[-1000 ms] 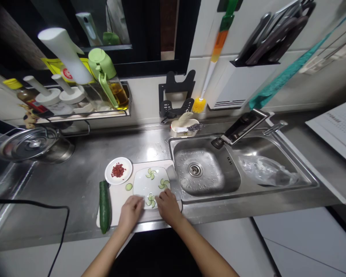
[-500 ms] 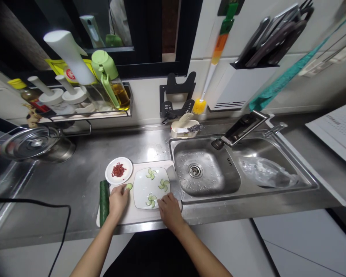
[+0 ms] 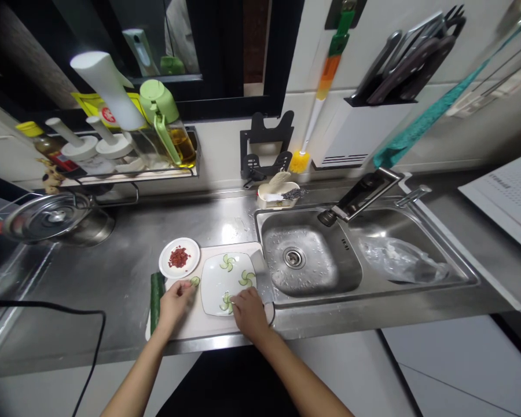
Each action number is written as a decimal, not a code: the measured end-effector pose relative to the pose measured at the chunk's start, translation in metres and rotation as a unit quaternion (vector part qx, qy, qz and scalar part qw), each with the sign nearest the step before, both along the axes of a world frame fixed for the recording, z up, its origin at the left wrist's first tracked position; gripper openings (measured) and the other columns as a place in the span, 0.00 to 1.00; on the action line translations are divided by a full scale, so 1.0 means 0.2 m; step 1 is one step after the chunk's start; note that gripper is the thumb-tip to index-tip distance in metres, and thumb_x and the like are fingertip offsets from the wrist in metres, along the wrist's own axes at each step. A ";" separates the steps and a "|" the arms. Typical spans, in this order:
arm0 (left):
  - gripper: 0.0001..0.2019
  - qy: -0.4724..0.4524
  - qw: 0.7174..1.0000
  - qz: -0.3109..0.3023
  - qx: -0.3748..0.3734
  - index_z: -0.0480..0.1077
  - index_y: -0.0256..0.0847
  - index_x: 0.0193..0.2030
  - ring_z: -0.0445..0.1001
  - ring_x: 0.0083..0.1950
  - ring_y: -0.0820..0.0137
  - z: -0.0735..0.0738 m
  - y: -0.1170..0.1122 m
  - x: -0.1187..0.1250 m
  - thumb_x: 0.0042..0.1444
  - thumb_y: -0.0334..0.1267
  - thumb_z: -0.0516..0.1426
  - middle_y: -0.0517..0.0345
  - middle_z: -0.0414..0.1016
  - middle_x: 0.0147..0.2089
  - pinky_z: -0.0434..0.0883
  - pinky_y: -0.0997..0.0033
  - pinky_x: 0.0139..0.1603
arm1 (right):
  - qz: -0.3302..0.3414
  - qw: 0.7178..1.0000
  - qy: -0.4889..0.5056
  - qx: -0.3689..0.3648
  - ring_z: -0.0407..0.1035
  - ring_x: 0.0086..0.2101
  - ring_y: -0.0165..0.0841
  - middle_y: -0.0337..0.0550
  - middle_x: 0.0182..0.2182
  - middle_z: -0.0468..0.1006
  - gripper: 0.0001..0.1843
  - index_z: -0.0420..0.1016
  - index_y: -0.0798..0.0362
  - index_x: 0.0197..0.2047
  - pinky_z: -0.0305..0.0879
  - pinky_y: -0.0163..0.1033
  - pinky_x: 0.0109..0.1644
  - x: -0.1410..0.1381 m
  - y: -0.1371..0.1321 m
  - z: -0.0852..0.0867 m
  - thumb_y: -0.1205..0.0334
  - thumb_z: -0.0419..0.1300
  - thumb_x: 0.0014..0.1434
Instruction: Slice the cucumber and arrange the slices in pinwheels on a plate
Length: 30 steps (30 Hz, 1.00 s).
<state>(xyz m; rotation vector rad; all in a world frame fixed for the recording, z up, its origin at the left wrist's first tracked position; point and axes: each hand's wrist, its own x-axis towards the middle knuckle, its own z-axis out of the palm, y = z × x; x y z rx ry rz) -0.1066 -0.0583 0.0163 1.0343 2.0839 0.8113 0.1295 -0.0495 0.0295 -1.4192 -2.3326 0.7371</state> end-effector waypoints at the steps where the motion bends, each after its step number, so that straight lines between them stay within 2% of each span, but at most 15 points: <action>1: 0.14 -0.032 0.999 -0.004 0.008 0.71 0.39 0.33 0.64 0.25 0.74 0.02 -0.01 0.00 0.47 0.48 0.57 0.63 0.68 0.24 0.60 0.75 0.30 | -0.004 1.000 0.017 -0.002 0.61 0.39 0.35 0.43 0.32 0.73 0.11 0.76 0.52 0.39 0.57 0.41 0.46 -0.02 0.02 0.00 0.68 0.53 0.59; 4: 0.17 -0.123 0.991 -0.037 0.025 0.69 0.38 0.31 0.59 0.23 0.77 0.06 -0.02 0.04 0.45 0.52 0.58 0.67 0.60 0.21 0.57 0.77 0.27 | -0.011 0.998 0.059 -0.012 0.62 0.41 0.35 0.44 0.35 0.74 0.11 0.76 0.51 0.42 0.58 0.42 0.48 -0.11 0.09 0.01 0.68 0.55 0.57; 7: 0.18 -0.174 0.982 -0.071 0.025 0.68 0.38 0.30 0.57 0.23 0.78 0.10 -0.02 0.09 0.43 0.53 0.59 0.68 0.58 0.20 0.56 0.78 0.27 | 0.007 0.997 0.078 -0.019 0.62 0.44 0.36 0.44 0.41 0.75 0.16 0.74 0.49 0.47 0.57 0.42 0.48 -0.20 0.16 0.03 0.68 0.58 0.55; 10: 0.17 -0.204 0.975 -0.081 0.023 0.68 0.37 0.29 0.57 0.23 0.78 0.12 -0.02 0.13 0.42 0.51 0.61 0.68 0.58 0.20 0.56 0.78 0.27 | 0.027 0.994 0.101 -0.032 0.63 0.43 0.35 0.42 0.39 0.76 0.11 0.76 0.50 0.41 0.57 0.41 0.48 -0.25 0.20 0.05 0.68 0.58 0.55; 13: 0.16 -0.276 0.959 -0.054 0.023 0.69 0.36 0.31 0.58 0.22 0.80 0.13 -0.01 0.15 0.42 0.47 0.62 0.68 0.61 0.21 0.56 0.79 0.26 | 0.036 0.992 0.115 -0.042 0.64 0.40 0.33 0.40 0.32 0.77 0.07 0.76 0.51 0.34 0.57 0.39 0.46 -0.26 0.22 0.07 0.69 0.57 0.56; 15: 0.16 -0.354 0.935 -0.008 0.008 0.70 0.36 0.35 0.62 0.23 0.80 0.13 -0.01 0.16 0.42 0.45 0.63 0.65 0.67 0.25 0.57 0.80 0.25 | 0.040 0.991 0.119 -0.044 0.65 0.38 0.33 0.39 0.30 0.77 0.07 0.76 0.51 0.32 0.57 0.38 0.45 -0.25 0.22 0.09 0.68 0.57 0.57; 18: 0.17 -0.463 0.881 0.065 -0.065 0.69 0.34 0.39 0.68 0.25 0.79 0.12 -0.01 0.17 0.47 0.44 0.62 0.56 0.73 0.31 0.59 0.81 0.23 | 0.045 0.990 0.122 -0.051 0.65 0.36 0.32 0.38 0.28 0.77 0.07 0.76 0.50 0.32 0.57 0.38 0.44 -0.23 0.22 0.13 0.68 0.58 0.56; 21: 0.17 -0.553 0.815 0.081 -0.155 0.69 0.32 0.38 0.67 0.22 0.80 0.12 -0.01 0.19 0.54 0.47 0.57 0.53 0.73 0.29 0.59 0.83 0.19 | 0.070 0.989 0.119 -0.058 0.65 0.36 0.31 0.36 0.28 0.77 0.06 0.77 0.50 0.32 0.58 0.36 0.44 -0.22 0.22 0.16 0.69 0.59 0.55; 24: 0.12 -0.613 0.769 0.081 -0.162 0.69 0.32 0.36 0.63 0.20 0.83 0.11 -0.01 0.20 0.57 0.42 0.56 0.58 0.69 0.25 0.59 0.85 0.18 | 0.098 0.987 0.116 -0.053 0.65 0.36 0.30 0.36 0.29 0.77 0.07 0.77 0.49 0.33 0.58 0.35 0.44 -0.22 0.22 0.18 0.69 0.59 0.55; 27: 0.07 -0.625 0.766 0.083 -0.124 0.71 0.32 0.37 0.63 0.21 0.85 0.11 0.00 0.19 0.51 0.31 0.60 0.59 0.69 0.26 0.59 0.87 0.19 | 0.093 0.987 0.117 -0.053 0.65 0.37 0.30 0.37 0.29 0.78 0.06 0.77 0.50 0.33 0.58 0.36 0.45 -0.20 0.23 0.18 0.68 0.59 0.55; 30: 0.11 -0.583 0.800 0.100 -0.099 0.73 0.32 0.38 0.63 0.22 0.84 0.09 0.01 0.18 0.45 0.29 0.63 0.58 0.71 0.28 0.61 0.85 0.21 | 0.065 0.989 0.117 -0.067 0.67 0.36 0.31 0.38 0.28 0.78 0.07 0.78 0.50 0.32 0.58 0.37 0.45 -0.20 0.24 0.16 0.66 0.58 0.56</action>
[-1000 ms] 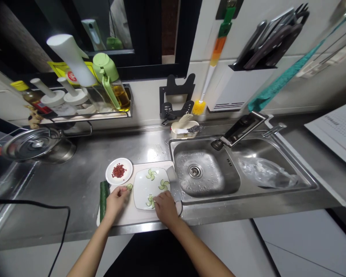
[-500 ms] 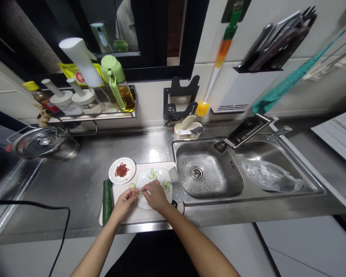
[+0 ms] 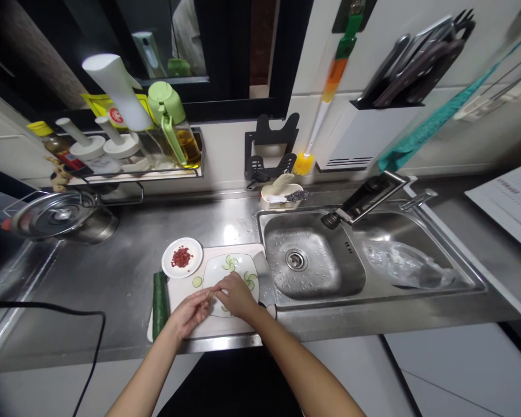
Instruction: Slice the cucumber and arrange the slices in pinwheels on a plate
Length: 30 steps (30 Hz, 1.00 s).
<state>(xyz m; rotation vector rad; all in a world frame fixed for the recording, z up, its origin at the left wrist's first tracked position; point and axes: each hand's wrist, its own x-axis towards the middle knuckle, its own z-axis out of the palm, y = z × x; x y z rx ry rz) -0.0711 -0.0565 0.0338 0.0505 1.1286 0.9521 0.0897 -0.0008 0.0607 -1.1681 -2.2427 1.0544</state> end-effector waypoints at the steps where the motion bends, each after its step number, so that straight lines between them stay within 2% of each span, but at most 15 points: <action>1: 0.12 0.037 0.999 0.006 0.002 0.73 0.33 0.37 0.63 0.22 0.84 -0.01 0.00 0.00 0.43 0.31 0.64 0.59 0.71 0.27 0.61 0.84 0.22 | -0.009 1.000 -0.012 -0.011 0.67 0.35 0.32 0.37 0.28 0.79 0.08 0.79 0.49 0.32 0.58 0.37 0.44 0.00 0.01 -0.01 0.65 0.57 0.56; 4: 0.15 0.174 0.985 0.000 0.024 0.73 0.34 0.34 0.65 0.22 0.81 -0.05 0.02 -0.02 0.38 0.37 0.66 0.61 0.71 0.24 0.61 0.81 0.24 | -0.027 0.996 -0.072 -0.048 0.69 0.32 0.30 0.36 0.28 0.79 0.10 0.79 0.49 0.31 0.59 0.35 0.40 -0.02 0.03 -0.05 0.64 0.55 0.57; 6: 0.15 0.277 0.959 -0.029 0.052 0.73 0.34 0.33 0.66 0.23 0.78 -0.06 0.03 -0.03 0.38 0.41 0.65 0.62 0.70 0.22 0.62 0.78 0.27 | -0.038 0.992 -0.105 -0.060 0.69 0.31 0.29 0.36 0.28 0.79 0.09 0.78 0.49 0.32 0.58 0.34 0.38 -0.04 0.04 -0.08 0.65 0.55 0.56; 11: 0.11 0.525 0.839 -0.101 0.105 0.75 0.38 0.33 0.69 0.27 0.73 -0.08 0.04 -0.03 0.46 0.42 0.58 0.61 0.74 0.25 0.64 0.74 0.33 | -0.082 0.980 -0.174 -0.048 0.66 0.37 0.35 0.40 0.28 0.77 0.08 0.75 0.50 0.38 0.54 0.36 0.36 -0.11 0.06 -0.14 0.66 0.57 0.54; 14: 0.10 0.595 0.782 -0.126 0.137 0.74 0.40 0.31 0.71 0.30 0.70 -0.10 0.04 -0.02 0.49 0.41 0.54 0.58 0.76 0.30 0.65 0.73 0.36 | -0.074 0.975 -0.207 -0.031 0.64 0.39 0.37 0.40 0.29 0.77 0.05 0.73 0.50 0.35 0.52 0.38 0.38 -0.14 0.08 -0.15 0.66 0.56 0.56; 17: 0.09 0.637 0.741 -0.140 0.162 0.73 0.41 0.30 0.72 0.34 0.68 -0.12 0.05 -0.01 0.50 0.38 0.52 0.56 0.76 0.31 0.66 0.71 0.39 | -0.047 0.972 -0.230 -0.011 0.63 0.41 0.38 0.42 0.32 0.77 0.08 0.73 0.50 0.32 0.51 0.40 0.39 -0.16 0.10 -0.16 0.64 0.53 0.59; 23: 0.08 0.679 0.694 -0.155 0.182 0.73 0.40 0.31 0.72 0.37 0.66 -0.16 0.06 -0.02 0.51 0.35 0.52 0.55 0.76 0.32 0.66 0.67 0.42 | -0.005 0.965 -0.260 0.026 0.60 0.44 0.40 0.46 0.35 0.77 0.12 0.73 0.52 0.34 0.51 0.41 0.41 -0.18 0.12 -0.18 0.65 0.49 0.62; 30: 0.09 0.694 0.680 -0.143 0.192 0.72 0.39 0.39 0.72 0.41 0.63 -0.19 0.06 -0.03 0.52 0.37 0.55 0.51 0.75 0.37 0.68 0.62 0.44 | 0.008 0.961 -0.272 0.056 0.59 0.46 0.41 0.48 0.37 0.75 0.11 0.73 0.52 0.36 0.52 0.42 0.42 -0.19 0.11 -0.19 0.65 0.49 0.62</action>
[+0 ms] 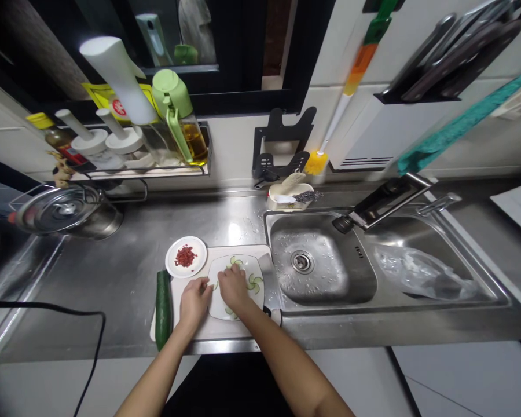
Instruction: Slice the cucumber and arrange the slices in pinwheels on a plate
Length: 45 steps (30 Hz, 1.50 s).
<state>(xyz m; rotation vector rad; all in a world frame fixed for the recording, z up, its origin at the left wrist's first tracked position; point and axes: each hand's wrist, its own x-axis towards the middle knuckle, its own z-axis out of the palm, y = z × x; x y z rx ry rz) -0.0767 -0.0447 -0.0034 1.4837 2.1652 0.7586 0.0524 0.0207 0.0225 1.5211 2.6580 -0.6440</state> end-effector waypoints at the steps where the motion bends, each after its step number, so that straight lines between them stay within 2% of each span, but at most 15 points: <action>1: 0.10 0.000 1.000 0.000 0.006 0.72 0.38 0.40 0.72 0.41 0.63 0.00 0.00 0.00 0.53 0.37 0.55 0.51 0.75 0.37 0.68 0.62 0.44 | 0.000 1.000 0.001 0.003 0.58 0.46 0.41 0.48 0.38 0.75 0.11 0.73 0.52 0.36 0.52 0.42 0.42 0.00 0.00 0.00 0.64 0.49 0.62; 4: 0.09 0.006 0.999 -0.022 0.038 0.72 0.38 0.39 0.71 0.41 0.63 0.01 -0.02 -0.02 0.55 0.37 0.53 0.50 0.74 0.38 0.68 0.62 0.45 | -0.007 1.000 0.006 0.015 0.57 0.47 0.41 0.48 0.40 0.74 0.11 0.73 0.52 0.37 0.52 0.42 0.43 0.03 -0.02 0.00 0.63 0.49 0.63; 8: 0.11 0.059 0.990 -0.103 0.077 0.73 0.39 0.42 0.69 0.46 0.63 0.04 -0.08 -0.03 0.58 0.35 0.51 0.49 0.74 0.42 0.67 0.62 0.49 | -0.021 0.998 0.028 0.051 0.56 0.46 0.40 0.46 0.39 0.73 0.11 0.73 0.51 0.38 0.52 0.42 0.42 0.10 -0.09 -0.01 0.64 0.49 0.63; 11: 0.14 0.113 0.977 -0.164 0.073 0.71 0.38 0.49 0.67 0.50 0.62 0.05 -0.15 -0.01 0.59 0.35 0.50 0.48 0.72 0.49 0.66 0.61 0.51 | -0.001 0.996 0.041 0.077 0.55 0.46 0.41 0.47 0.39 0.71 0.12 0.72 0.49 0.45 0.52 0.42 0.42 0.13 -0.16 -0.02 0.65 0.51 0.61; 14: 0.17 0.156 0.969 -0.186 0.045 0.68 0.39 0.54 0.64 0.52 0.60 0.04 -0.19 0.04 0.59 0.36 0.50 0.47 0.70 0.53 0.65 0.59 0.50 | 0.018 0.995 0.036 0.087 0.54 0.47 0.42 0.48 0.41 0.70 0.16 0.69 0.47 0.51 0.52 0.43 0.43 0.15 -0.20 -0.03 0.65 0.52 0.60; 20: 0.19 0.210 0.963 -0.168 -0.002 0.66 0.40 0.57 0.61 0.52 0.58 0.04 -0.20 0.10 0.59 0.38 0.51 0.45 0.68 0.56 0.63 0.57 0.48 | 0.022 0.996 0.004 0.083 0.53 0.49 0.44 0.51 0.43 0.68 0.20 0.66 0.48 0.56 0.53 0.46 0.46 0.15 -0.21 -0.07 0.65 0.51 0.60; 25: 0.19 0.232 0.959 -0.162 -0.012 0.67 0.41 0.57 0.61 0.51 0.59 0.06 -0.19 0.11 0.58 0.39 0.52 0.46 0.67 0.56 0.63 0.59 0.46 | 0.025 0.996 -0.006 0.085 0.52 0.51 0.46 0.51 0.44 0.68 0.21 0.65 0.48 0.56 0.53 0.47 0.48 0.15 -0.20 -0.07 0.65 0.53 0.59; 32: 0.18 0.219 0.963 -0.155 -0.017 0.67 0.40 0.55 0.61 0.52 0.59 0.07 -0.19 0.11 0.59 0.39 0.52 0.47 0.68 0.56 0.63 0.58 0.47 | 0.032 0.997 -0.012 0.074 0.52 0.51 0.45 0.51 0.44 0.68 0.21 0.65 0.47 0.57 0.54 0.47 0.48 0.14 -0.19 -0.05 0.64 0.52 0.60; 36: 0.17 0.180 0.972 -0.154 0.007 0.68 0.42 0.54 0.63 0.52 0.59 0.06 -0.19 0.08 0.59 0.38 0.51 0.48 0.69 0.54 0.64 0.57 0.48 | 0.028 0.997 -0.003 0.070 0.53 0.50 0.44 0.51 0.44 0.68 0.20 0.66 0.48 0.56 0.54 0.46 0.46 0.15 -0.19 -0.04 0.64 0.52 0.60; 41: 0.16 0.083 0.993 -0.063 0.058 0.70 0.38 0.51 0.67 0.49 0.61 0.02 -0.15 -0.04 0.59 0.35 0.48 0.47 0.72 0.47 0.66 0.57 0.52 | 0.009 0.997 0.031 0.074 0.53 0.49 0.43 0.49 0.43 0.69 0.18 0.68 0.48 0.54 0.54 0.45 0.45 0.16 -0.19 -0.01 0.64 0.51 0.61; 45: 0.17 0.042 0.999 0.009 0.024 0.69 0.35 0.51 0.70 0.45 0.62 -0.03 -0.10 -0.10 0.58 0.37 0.48 0.46 0.70 0.44 0.67 0.59 0.51 | -0.010 0.996 0.046 0.072 0.54 0.48 0.42 0.48 0.42 0.69 0.16 0.70 0.48 0.51 0.54 0.44 0.44 0.17 -0.22 0.01 0.64 0.52 0.61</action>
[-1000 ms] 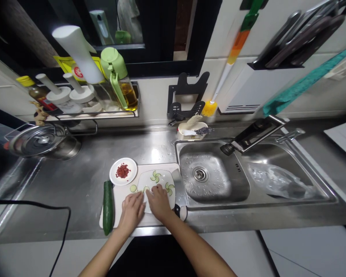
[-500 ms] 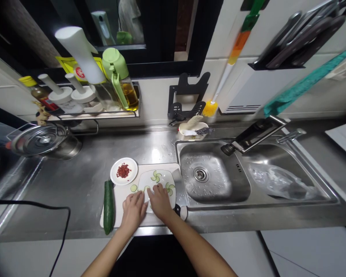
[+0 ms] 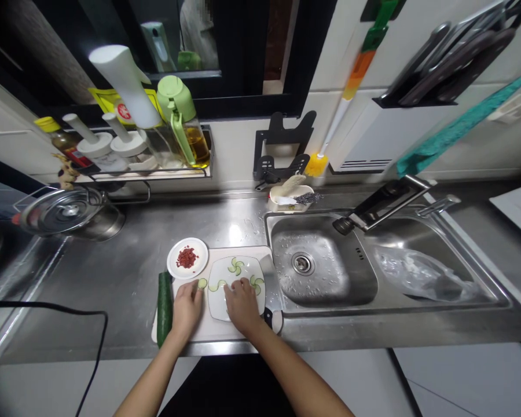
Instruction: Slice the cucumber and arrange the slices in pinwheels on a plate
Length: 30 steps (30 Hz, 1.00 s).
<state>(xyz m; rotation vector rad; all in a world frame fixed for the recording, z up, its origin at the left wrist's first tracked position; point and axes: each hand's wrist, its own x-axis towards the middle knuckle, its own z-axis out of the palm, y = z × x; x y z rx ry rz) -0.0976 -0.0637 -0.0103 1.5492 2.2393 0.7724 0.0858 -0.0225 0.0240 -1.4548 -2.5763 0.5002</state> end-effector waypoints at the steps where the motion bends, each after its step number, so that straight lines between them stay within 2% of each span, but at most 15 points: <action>1: 0.17 0.002 1.000 0.014 -0.015 0.69 0.35 0.51 0.70 0.44 0.62 -0.01 0.01 0.00 0.58 0.37 0.49 0.46 0.70 0.44 0.68 0.60 0.50 | -0.002 1.000 0.004 0.000 0.54 0.48 0.42 0.48 0.42 0.69 0.15 0.71 0.48 0.50 0.53 0.44 0.45 0.00 -0.01 0.00 0.64 0.52 0.61; 4: 0.17 0.009 0.998 0.044 -0.042 0.69 0.36 0.50 0.70 0.44 0.62 -0.03 0.03 0.01 0.57 0.37 0.50 0.46 0.69 0.45 0.68 0.60 0.49 | -0.006 1.000 0.017 0.002 0.54 0.48 0.42 0.47 0.42 0.69 0.14 0.71 0.49 0.49 0.53 0.44 0.46 0.01 -0.03 0.01 0.64 0.51 0.61; 10: 0.12 -0.017 0.998 0.062 -0.018 0.71 0.36 0.41 0.70 0.42 0.62 -0.01 0.06 0.02 0.54 0.38 0.52 0.49 0.71 0.39 0.67 0.61 0.47 | -0.013 1.000 0.026 -0.005 0.54 0.48 0.41 0.47 0.42 0.69 0.13 0.71 0.49 0.48 0.53 0.43 0.45 0.02 -0.06 0.02 0.64 0.51 0.61; 14: 0.09 -0.067 0.996 0.055 -0.035 0.70 0.39 0.35 0.70 0.35 0.65 0.02 0.07 0.00 0.54 0.38 0.50 0.55 0.73 0.32 0.67 0.65 0.41 | -0.018 1.000 0.023 -0.011 0.54 0.48 0.40 0.47 0.42 0.69 0.12 0.73 0.49 0.46 0.53 0.44 0.47 0.02 -0.06 0.03 0.64 0.52 0.61; 18: 0.10 -0.124 0.990 0.048 -0.051 0.71 0.41 0.35 0.71 0.33 0.68 0.08 0.06 -0.03 0.54 0.42 0.51 0.57 0.75 0.32 0.66 0.69 0.38 | -0.036 0.998 0.043 -0.039 0.56 0.48 0.40 0.46 0.41 0.70 0.11 0.74 0.48 0.44 0.55 0.42 0.45 0.01 -0.06 0.03 0.64 0.53 0.60; 22: 0.10 -0.181 0.982 -0.007 -0.053 0.71 0.41 0.36 0.69 0.29 0.71 0.16 0.02 -0.07 0.53 0.43 0.53 0.59 0.75 0.32 0.65 0.73 0.35 | -0.054 0.993 0.085 -0.055 0.58 0.46 0.39 0.45 0.40 0.72 0.13 0.75 0.48 0.45 0.57 0.42 0.43 -0.01 -0.04 0.04 0.66 0.55 0.58; 26: 0.09 -0.224 0.968 -0.086 -0.080 0.72 0.41 0.33 0.67 0.28 0.73 0.24 0.00 -0.04 0.52 0.43 0.54 0.59 0.74 0.32 0.63 0.74 0.32 | -0.048 0.985 0.158 -0.059 0.61 0.43 0.37 0.45 0.38 0.73 0.15 0.75 0.49 0.47 0.57 0.42 0.45 -0.05 -0.02 0.03 0.67 0.57 0.56; 30: 0.10 -0.276 0.948 -0.118 -0.102 0.72 0.39 0.32 0.65 0.28 0.74 0.29 0.00 0.03 0.51 0.43 0.56 0.60 0.72 0.29 0.61 0.76 0.30 | -0.057 0.976 0.191 -0.086 0.62 0.42 0.35 0.42 0.34 0.74 0.09 0.77 0.49 0.38 0.57 0.40 0.46 -0.07 -0.02 0.04 0.68 0.57 0.55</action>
